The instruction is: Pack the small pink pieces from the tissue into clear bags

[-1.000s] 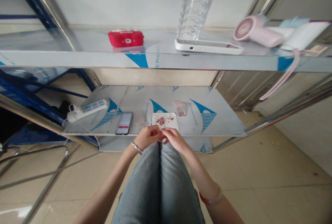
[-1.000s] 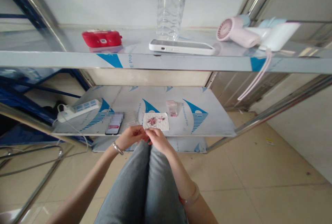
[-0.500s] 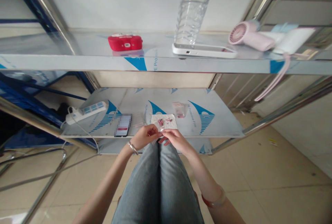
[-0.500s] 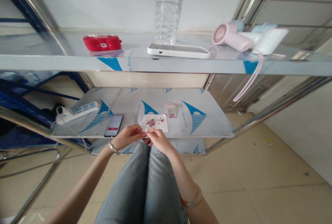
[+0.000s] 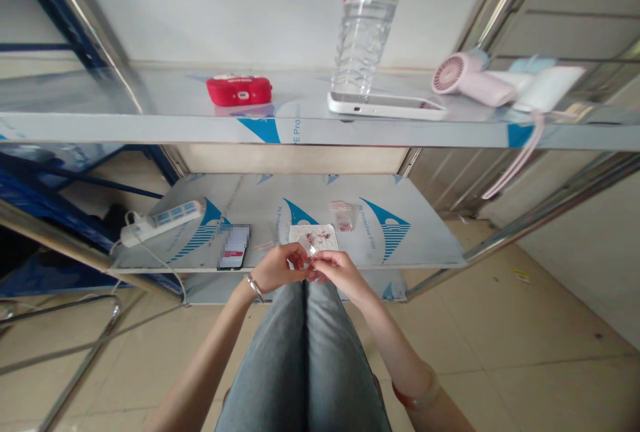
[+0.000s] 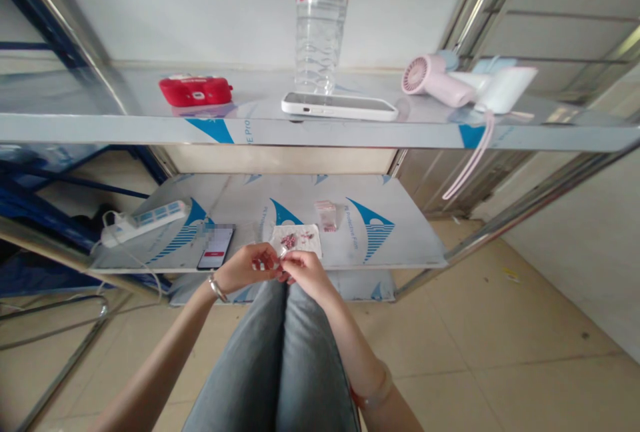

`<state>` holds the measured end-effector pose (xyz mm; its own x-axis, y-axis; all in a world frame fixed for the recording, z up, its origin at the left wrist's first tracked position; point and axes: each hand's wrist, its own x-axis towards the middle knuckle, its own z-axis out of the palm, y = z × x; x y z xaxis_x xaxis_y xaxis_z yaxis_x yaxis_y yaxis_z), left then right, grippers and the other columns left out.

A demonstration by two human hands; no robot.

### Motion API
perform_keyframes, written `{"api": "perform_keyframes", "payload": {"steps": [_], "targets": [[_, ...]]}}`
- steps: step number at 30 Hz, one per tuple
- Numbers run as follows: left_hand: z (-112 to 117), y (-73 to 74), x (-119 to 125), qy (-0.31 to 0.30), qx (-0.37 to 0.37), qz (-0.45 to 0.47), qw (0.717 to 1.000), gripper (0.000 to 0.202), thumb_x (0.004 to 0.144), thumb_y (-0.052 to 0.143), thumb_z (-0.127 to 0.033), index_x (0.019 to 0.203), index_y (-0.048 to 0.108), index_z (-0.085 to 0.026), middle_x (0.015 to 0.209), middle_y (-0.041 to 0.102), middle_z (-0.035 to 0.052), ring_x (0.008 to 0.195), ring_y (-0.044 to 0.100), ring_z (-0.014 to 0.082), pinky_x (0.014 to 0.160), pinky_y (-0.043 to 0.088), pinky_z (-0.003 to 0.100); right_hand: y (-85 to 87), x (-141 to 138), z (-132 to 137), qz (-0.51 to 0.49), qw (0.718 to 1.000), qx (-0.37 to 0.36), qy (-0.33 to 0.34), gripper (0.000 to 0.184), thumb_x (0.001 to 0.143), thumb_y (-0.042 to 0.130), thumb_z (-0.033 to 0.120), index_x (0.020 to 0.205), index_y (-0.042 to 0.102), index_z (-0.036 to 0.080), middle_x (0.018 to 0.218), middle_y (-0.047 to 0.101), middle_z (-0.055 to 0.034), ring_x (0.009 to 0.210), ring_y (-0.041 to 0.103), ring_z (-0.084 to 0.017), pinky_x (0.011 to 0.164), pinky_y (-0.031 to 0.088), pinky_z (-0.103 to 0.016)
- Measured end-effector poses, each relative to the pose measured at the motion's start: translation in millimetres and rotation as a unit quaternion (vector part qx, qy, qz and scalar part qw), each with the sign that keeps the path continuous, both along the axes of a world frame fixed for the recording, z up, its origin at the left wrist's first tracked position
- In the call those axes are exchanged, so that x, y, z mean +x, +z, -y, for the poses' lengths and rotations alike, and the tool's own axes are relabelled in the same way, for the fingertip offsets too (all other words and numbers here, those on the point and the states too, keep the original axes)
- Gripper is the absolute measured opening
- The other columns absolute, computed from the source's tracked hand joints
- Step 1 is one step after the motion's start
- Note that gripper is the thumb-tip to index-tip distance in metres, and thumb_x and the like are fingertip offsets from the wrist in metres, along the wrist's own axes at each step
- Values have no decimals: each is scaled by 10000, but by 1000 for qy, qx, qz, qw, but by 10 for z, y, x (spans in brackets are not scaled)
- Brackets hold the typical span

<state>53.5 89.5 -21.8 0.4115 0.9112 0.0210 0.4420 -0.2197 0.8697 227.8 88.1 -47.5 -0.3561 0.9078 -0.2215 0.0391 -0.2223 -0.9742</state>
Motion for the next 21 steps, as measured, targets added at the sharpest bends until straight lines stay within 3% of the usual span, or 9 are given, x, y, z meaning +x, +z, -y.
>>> {"api": "perform_keyframes", "payload": {"steps": [5,10,14,18,21], "targets": [[-3,73,29,7,7,-33,999,153,736,620,-298,704,605,-149,641,626,-10,592,538,81,555,395,179,55,8,13,8,1000,-5,-7,175,743,564,288,828,635,153,777,686,-33,624,660,-140,501,451,-198],[2,39,33,18,45,-94,994,158,801,543,-299,737,602,-169,664,638,0,613,559,103,570,398,194,79,-27,15,24,999,0,-23,200,780,537,331,834,617,156,764,674,-37,625,646,-138,485,435,-196],[55,-16,130,43,79,-199,976,154,856,455,-270,821,583,-192,734,657,16,663,599,136,604,395,221,14,-55,34,99,991,84,-42,185,843,454,301,777,577,180,640,617,-15,575,603,-143,483,410,-215],[118,-21,271,77,86,-311,943,207,901,379,-273,874,575,-209,801,681,40,747,642,180,615,389,241,-24,-70,95,269,930,236,-80,194,874,411,206,768,573,188,733,648,-47,683,604,-162,606,400,-238],[149,-10,366,90,107,-374,917,221,909,365,-265,885,575,-200,826,689,65,791,654,203,673,409,271,-5,-101,136,397,880,245,-87,188,888,412,181,827,590,190,825,669,-60,729,612,-170,608,360,-238]]}}
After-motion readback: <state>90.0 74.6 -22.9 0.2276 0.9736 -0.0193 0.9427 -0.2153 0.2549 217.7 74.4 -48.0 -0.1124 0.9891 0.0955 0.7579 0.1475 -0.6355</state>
